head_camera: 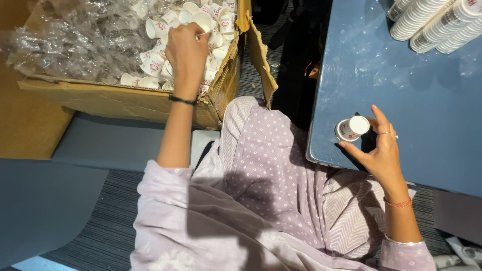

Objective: Sorting and stacking small paper cups from a cardboard box onto a table.

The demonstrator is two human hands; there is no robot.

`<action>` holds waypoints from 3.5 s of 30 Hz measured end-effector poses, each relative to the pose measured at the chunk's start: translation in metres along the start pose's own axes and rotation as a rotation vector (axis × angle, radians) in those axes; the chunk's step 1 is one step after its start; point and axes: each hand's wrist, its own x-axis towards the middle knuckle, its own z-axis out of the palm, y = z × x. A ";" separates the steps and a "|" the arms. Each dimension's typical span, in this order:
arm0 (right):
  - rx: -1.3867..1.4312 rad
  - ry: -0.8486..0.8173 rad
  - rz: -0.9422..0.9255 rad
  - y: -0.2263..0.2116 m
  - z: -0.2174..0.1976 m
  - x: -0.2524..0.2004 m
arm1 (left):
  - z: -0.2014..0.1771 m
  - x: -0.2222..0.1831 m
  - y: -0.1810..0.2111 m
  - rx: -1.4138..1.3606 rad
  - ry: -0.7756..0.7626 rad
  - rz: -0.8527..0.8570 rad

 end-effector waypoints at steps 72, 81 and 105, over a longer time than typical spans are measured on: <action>0.375 0.238 -0.140 -0.010 0.010 -0.018 | 0.043 -0.222 0.258 -1.324 -0.178 0.089; 0.350 0.243 -0.100 -0.027 0.007 -0.009 | 0.038 -0.222 0.259 -1.021 -0.115 0.151; 0.402 0.181 -0.073 -0.013 0.011 -0.014 | -0.046 -0.042 0.080 -0.430 0.167 0.245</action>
